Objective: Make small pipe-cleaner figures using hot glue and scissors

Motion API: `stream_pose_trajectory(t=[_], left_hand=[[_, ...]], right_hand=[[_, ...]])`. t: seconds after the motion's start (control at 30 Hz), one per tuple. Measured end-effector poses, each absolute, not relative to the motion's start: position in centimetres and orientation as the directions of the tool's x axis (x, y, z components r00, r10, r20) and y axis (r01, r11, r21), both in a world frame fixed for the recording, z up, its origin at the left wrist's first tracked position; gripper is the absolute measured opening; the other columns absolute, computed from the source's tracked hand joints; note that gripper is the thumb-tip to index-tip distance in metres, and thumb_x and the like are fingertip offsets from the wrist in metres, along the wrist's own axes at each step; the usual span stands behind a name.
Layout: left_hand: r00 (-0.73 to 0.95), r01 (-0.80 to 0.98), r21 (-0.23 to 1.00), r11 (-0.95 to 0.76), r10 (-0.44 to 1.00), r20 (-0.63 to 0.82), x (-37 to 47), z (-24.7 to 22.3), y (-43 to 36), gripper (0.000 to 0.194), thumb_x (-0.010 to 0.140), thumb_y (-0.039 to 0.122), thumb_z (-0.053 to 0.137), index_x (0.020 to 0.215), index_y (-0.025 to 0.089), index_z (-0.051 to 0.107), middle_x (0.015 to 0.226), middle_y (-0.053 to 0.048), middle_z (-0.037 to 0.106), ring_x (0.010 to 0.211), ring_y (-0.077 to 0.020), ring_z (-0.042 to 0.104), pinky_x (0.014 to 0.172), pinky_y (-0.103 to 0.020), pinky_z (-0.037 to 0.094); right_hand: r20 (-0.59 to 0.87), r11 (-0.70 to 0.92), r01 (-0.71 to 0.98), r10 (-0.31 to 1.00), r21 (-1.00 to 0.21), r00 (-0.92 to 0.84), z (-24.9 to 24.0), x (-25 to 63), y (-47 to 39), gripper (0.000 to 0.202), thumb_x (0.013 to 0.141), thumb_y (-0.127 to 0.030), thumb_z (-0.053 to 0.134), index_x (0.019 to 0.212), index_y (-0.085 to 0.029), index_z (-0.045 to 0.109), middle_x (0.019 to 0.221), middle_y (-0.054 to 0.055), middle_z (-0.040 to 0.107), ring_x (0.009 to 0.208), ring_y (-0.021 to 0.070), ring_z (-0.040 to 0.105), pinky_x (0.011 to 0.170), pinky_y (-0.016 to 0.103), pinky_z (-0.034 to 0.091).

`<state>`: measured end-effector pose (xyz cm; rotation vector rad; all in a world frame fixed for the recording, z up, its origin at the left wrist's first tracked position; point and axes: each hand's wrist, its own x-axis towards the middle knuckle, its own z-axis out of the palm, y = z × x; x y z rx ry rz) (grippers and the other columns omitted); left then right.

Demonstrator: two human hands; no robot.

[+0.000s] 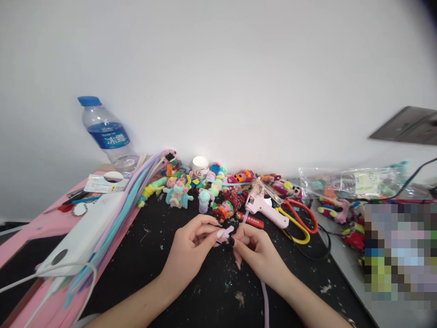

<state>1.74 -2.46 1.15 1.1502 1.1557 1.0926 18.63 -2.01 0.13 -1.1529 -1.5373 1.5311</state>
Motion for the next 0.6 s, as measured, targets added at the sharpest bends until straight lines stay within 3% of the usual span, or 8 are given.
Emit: stream_pose_trajectory(t=[0.37, 0.5, 0.6], left_hand=[[0.08, -0.011, 0.996, 0.084, 0.993, -0.082, 1.64, 1.06, -2.46, 0.013, 0.072, 0.021, 0.064, 0.083, 0.019, 0.058, 0.075, -0.001, 0.072, 0.074, -0.0159, 0.067, 0.068, -0.022, 0.052], [0.105, -0.084, 0.986, 0.146, 0.985, -0.137, 1.67, 0.85, -2.25, 0.014, 0.073, 0.023, 0.064, 0.084, 0.018, 0.057, 0.074, -0.001, 0.072, 0.07, -0.0154, 0.067, 0.062, -0.021, 0.052], [0.141, -0.139, 0.975, 0.173, 0.978, -0.153, 1.65, 0.59, -2.02, 0.017, 0.069, 0.019, 0.067, 0.083, 0.018, 0.057, 0.078, -0.001, 0.073, 0.077, -0.0158, 0.067, 0.068, -0.022, 0.052]], right_hand=[[-0.119, -0.063, 0.159, 0.919, -0.985, -0.377, 0.23, 18.63, -2.05, 0.018, 0.082, -0.023, 0.055, 0.067, -0.018, 0.046, 0.047, -0.005, 0.051, 0.041, 0.0083, 0.044, 0.046, 0.02, 0.032], [-0.125, -0.067, 0.165, 0.92, -0.984, -0.372, 0.2, 18.69, -2.02, 0.018, 0.083, -0.023, 0.054, 0.068, -0.017, 0.047, 0.046, -0.006, 0.049, 0.04, 0.0073, 0.041, 0.044, 0.019, 0.029], [-0.124, -0.068, 0.165, 0.926, -0.984, -0.356, 0.21, 18.72, -1.97, 0.019, 0.083, -0.025, 0.054, 0.068, -0.017, 0.046, 0.044, -0.008, 0.045, 0.038, 0.0062, 0.036, 0.041, 0.019, 0.025]])
